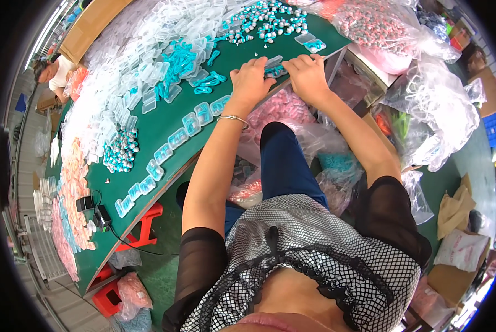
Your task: Sorting small teal plastic components and placing them into individual plastic cases.
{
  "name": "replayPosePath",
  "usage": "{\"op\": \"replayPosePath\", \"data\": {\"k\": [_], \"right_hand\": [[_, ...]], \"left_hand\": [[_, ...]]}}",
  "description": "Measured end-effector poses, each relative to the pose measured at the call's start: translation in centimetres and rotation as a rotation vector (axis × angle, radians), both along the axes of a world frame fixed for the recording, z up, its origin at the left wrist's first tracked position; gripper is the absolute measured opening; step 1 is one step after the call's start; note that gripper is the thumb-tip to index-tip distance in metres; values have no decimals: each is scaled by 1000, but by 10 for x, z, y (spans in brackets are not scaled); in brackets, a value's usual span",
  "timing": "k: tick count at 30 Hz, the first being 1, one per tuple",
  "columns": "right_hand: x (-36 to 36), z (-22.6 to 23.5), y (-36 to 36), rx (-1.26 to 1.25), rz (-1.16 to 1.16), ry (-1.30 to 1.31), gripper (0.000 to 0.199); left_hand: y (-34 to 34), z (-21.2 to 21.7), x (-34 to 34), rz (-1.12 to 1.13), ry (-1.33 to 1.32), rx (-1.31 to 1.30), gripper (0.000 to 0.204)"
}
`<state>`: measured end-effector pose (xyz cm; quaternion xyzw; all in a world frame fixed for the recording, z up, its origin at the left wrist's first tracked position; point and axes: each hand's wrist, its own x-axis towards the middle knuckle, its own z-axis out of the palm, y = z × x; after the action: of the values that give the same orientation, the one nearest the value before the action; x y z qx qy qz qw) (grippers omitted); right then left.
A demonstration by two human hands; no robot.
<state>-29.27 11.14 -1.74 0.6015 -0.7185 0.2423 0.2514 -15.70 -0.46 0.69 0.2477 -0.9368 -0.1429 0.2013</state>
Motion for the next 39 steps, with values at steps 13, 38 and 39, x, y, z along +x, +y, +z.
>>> {"op": "replayPosePath", "data": {"k": [13, 38, 39], "right_hand": [[24, 3, 9, 154, -164, 327, 40], [10, 23, -6, 223, -103, -344, 41], [10, 29, -6, 189, 12, -423, 38]], "left_hand": [[2, -8, 3, -40, 75, -102, 51], [-2, -20, 2, -28, 193, -321, 20], [-3, -20, 3, -25, 173, -302, 19]]}}
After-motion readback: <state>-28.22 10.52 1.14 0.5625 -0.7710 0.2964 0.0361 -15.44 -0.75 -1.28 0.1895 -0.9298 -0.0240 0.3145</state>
